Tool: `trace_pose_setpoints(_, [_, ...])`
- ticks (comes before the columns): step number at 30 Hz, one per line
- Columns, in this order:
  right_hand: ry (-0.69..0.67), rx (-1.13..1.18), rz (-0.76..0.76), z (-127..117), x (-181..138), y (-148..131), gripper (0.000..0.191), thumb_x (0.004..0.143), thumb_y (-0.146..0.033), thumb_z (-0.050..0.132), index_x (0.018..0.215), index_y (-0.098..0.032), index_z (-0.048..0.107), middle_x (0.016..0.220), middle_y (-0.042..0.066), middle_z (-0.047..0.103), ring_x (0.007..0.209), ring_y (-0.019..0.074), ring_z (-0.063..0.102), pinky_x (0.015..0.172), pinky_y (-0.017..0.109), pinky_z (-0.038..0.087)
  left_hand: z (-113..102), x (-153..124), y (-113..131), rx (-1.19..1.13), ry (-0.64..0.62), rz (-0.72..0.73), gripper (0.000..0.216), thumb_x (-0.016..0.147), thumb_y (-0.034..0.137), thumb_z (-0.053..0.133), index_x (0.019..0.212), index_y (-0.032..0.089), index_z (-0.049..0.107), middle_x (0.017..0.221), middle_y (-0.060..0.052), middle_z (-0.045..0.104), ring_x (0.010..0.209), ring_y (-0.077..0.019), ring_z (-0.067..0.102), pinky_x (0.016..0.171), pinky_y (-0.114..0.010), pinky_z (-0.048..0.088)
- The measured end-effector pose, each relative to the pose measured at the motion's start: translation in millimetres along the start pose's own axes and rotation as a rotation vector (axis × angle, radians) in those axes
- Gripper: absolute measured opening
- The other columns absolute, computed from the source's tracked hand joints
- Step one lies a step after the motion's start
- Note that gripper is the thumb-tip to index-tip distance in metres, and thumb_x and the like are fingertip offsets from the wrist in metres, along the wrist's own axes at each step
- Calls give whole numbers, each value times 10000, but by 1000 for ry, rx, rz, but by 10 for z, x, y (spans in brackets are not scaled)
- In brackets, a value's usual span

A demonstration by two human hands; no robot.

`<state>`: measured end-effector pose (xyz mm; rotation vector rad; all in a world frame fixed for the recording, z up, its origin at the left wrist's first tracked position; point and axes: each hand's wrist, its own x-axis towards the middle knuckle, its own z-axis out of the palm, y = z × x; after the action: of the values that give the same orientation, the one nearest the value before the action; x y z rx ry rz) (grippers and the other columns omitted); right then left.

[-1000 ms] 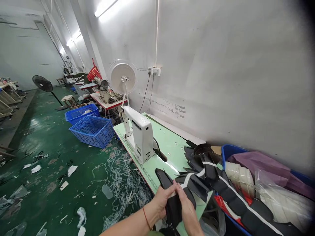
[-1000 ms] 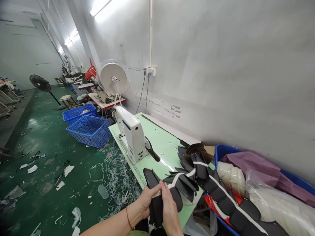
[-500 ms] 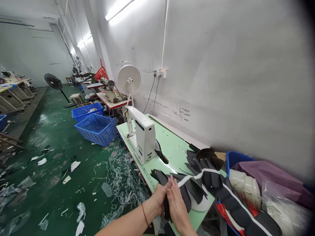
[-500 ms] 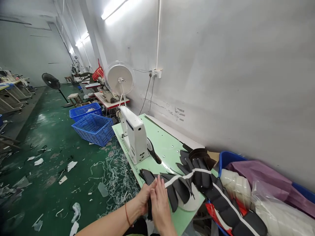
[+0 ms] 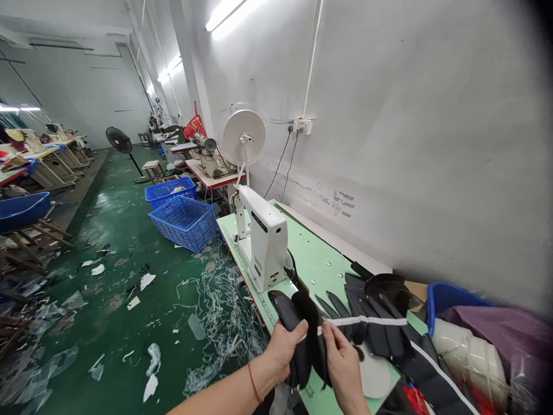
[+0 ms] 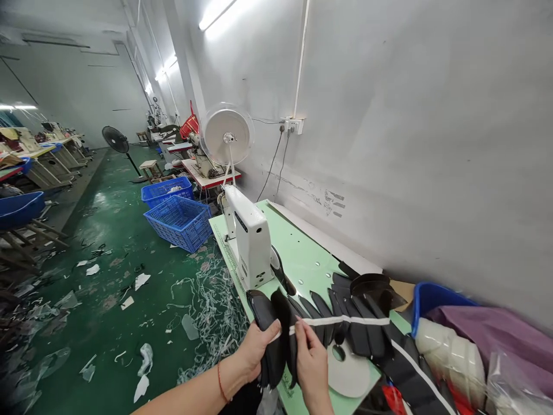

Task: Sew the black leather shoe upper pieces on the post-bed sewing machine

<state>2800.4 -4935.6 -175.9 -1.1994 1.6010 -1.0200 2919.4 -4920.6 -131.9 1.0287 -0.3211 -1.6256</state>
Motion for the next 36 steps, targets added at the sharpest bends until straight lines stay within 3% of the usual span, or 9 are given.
trace_pose_setpoints(6, [-48,35,-53,114,35,-236,632,765,-626,503,1243,-224,604,1397,50,476,1356,258,308,1100,419,254,45,327,117,-63,-22,-140,513,485,327,859,906,110,663,836,-105,705,731,-226,645,781,-384,497])
trace_pose_setpoints(11, [68,33,64,-51,536,-168,657,646,-685,584,1008,-157,729,1116,142,679,1133,362,556,992,469,394,198,444,326,5,-164,-190,475,471,244,839,890,97,671,793,-99,696,667,-207,621,688,-354,503])
trace_pose_setpoints(14, [190,61,111,-84,690,-244,732,677,-731,504,990,-107,724,1089,180,681,1114,401,553,993,528,365,223,515,439,67,-164,-140,500,471,273,858,895,102,656,805,-95,692,666,-199,611,663,-341,502])
trace_pose_setpoints(17, [99,145,41,46,643,-439,618,749,-661,515,1066,-166,707,1177,120,654,1173,324,532,1032,449,354,189,647,510,45,-112,-81,568,521,352,855,987,115,631,901,-107,698,784,-222,636,748,-341,502])
trace_pose_setpoints(21, [-53,252,-76,280,545,-583,581,808,-591,516,1253,-225,595,1342,73,537,1250,251,472,1050,386,354,133,871,538,-10,-195,-152,553,527,296,853,997,102,635,889,-103,704,790,-217,647,783,-334,500])
trace_pose_setpoints(24, [-46,283,-88,307,599,-463,642,807,-528,569,1373,-248,454,1430,60,434,1297,232,412,1065,386,332,103,1058,512,37,-133,-230,440,548,258,809,926,113,638,807,-78,699,684,-199,638,720,-346,511])
trace_pose_setpoints(27, [-57,261,-46,234,710,-237,640,662,-498,727,1224,-214,614,1344,77,534,1291,263,417,1092,394,278,50,1228,476,120,-62,-304,326,576,280,768,818,128,613,676,-41,655,598,-177,603,662,-342,503])
trace_pose_setpoints(31, [66,243,105,108,886,-61,683,661,-658,616,1119,-155,680,1197,126,641,1247,329,460,1082,472,269,-34,1338,479,224,-41,-260,427,492,175,812,869,140,615,769,-46,667,741,-205,610,769,-347,481])
trace_pose_setpoints(36, [91,293,234,215,1033,-283,684,663,-668,611,1134,-175,669,1218,119,629,1224,326,487,1036,448,349,-57,1352,387,399,-399,-75,826,350,20,827,1128,153,581,1110,-75,637,1022,-240,553,906,-321,429])
